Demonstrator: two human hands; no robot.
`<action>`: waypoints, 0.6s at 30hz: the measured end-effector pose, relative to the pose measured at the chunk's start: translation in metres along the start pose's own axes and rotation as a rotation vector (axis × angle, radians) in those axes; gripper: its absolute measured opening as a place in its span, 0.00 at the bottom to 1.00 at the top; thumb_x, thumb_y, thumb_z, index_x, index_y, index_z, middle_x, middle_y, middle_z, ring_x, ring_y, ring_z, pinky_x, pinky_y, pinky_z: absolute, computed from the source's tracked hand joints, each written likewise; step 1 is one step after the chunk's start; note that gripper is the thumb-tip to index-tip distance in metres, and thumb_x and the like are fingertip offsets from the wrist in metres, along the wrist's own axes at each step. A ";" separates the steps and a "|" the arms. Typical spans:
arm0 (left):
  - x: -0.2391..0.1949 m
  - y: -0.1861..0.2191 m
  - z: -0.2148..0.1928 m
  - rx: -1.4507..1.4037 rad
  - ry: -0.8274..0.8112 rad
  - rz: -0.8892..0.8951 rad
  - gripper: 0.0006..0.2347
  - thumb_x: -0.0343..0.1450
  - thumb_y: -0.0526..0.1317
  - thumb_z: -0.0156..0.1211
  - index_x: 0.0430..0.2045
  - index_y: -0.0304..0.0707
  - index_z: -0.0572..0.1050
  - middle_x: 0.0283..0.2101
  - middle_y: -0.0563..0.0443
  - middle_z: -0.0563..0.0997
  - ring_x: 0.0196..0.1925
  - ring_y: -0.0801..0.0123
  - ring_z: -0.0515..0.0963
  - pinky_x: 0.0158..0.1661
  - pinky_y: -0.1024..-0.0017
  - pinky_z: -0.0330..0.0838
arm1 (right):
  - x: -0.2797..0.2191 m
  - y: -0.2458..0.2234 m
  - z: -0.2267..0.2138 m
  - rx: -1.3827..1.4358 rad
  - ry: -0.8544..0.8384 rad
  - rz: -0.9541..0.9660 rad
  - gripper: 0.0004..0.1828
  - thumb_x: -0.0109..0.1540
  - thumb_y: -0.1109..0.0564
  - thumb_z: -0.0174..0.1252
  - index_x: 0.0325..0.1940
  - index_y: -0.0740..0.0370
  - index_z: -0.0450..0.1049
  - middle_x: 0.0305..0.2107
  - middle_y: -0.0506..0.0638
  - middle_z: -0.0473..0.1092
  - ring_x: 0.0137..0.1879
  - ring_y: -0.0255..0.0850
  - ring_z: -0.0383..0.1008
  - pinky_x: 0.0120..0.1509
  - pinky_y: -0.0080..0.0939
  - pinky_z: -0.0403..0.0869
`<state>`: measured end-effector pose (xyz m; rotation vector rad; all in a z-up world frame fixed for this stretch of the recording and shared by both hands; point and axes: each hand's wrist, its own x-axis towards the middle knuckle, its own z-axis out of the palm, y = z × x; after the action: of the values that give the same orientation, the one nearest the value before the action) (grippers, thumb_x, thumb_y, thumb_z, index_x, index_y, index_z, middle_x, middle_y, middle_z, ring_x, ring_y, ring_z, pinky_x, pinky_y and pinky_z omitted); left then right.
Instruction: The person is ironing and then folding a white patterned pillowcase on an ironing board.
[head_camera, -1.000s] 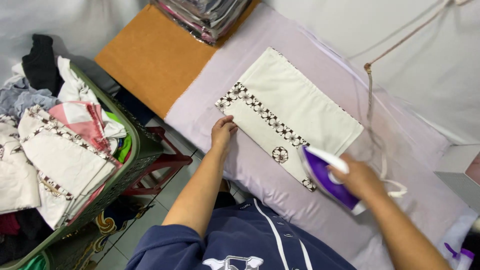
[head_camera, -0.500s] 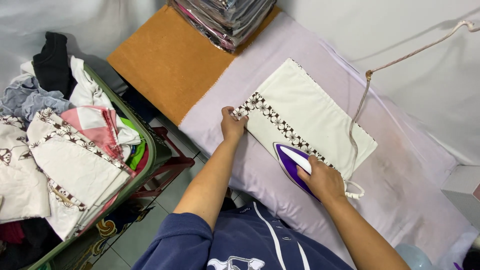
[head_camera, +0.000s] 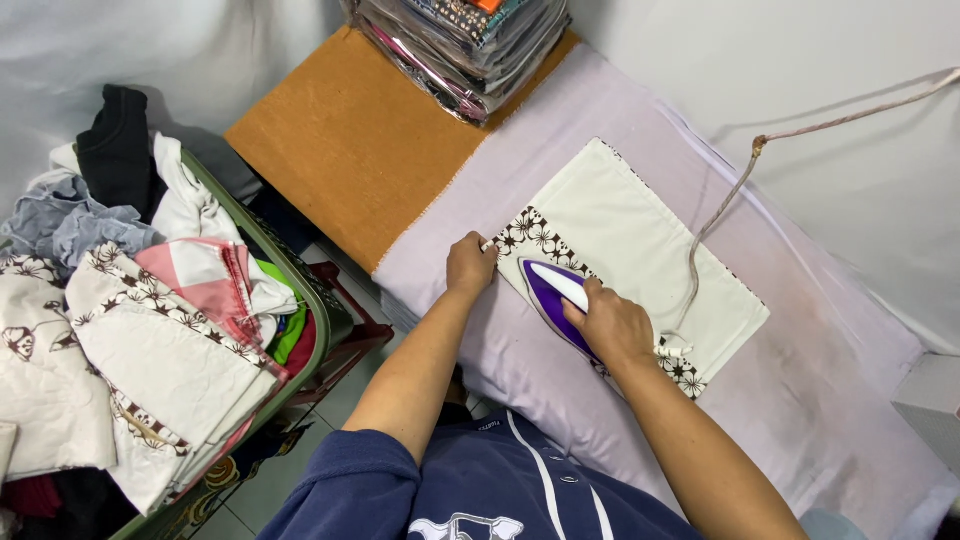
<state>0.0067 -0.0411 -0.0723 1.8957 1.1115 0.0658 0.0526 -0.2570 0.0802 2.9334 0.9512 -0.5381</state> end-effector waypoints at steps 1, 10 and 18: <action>-0.002 0.005 -0.006 0.000 0.000 0.000 0.09 0.68 0.43 0.66 0.31 0.36 0.79 0.29 0.42 0.83 0.35 0.53 0.84 0.41 0.59 0.76 | 0.006 -0.003 -0.002 0.000 0.000 0.000 0.27 0.64 0.36 0.57 0.46 0.65 0.72 0.28 0.62 0.77 0.32 0.55 0.81 0.38 0.54 0.79; -0.009 0.022 -0.031 -0.188 -0.193 -0.109 0.08 0.72 0.39 0.63 0.29 0.32 0.76 0.20 0.45 0.81 0.17 0.66 0.80 0.24 0.66 0.75 | 0.070 -0.024 -0.019 0.037 0.024 0.048 0.28 0.68 0.37 0.53 0.49 0.67 0.72 0.27 0.61 0.77 0.30 0.52 0.81 0.34 0.51 0.80; -0.003 -0.023 -0.014 -0.610 -0.223 -0.077 0.05 0.75 0.32 0.53 0.40 0.32 0.65 0.24 0.45 0.79 0.19 0.67 0.79 0.20 0.69 0.75 | 0.107 -0.050 -0.041 0.142 -0.109 0.116 0.30 0.64 0.35 0.56 0.61 0.58 0.70 0.35 0.58 0.79 0.39 0.47 0.82 0.47 0.49 0.79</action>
<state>-0.0165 -0.0297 -0.0799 1.2801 0.8828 0.1309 0.1177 -0.1505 0.0892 3.0213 0.7560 -0.7808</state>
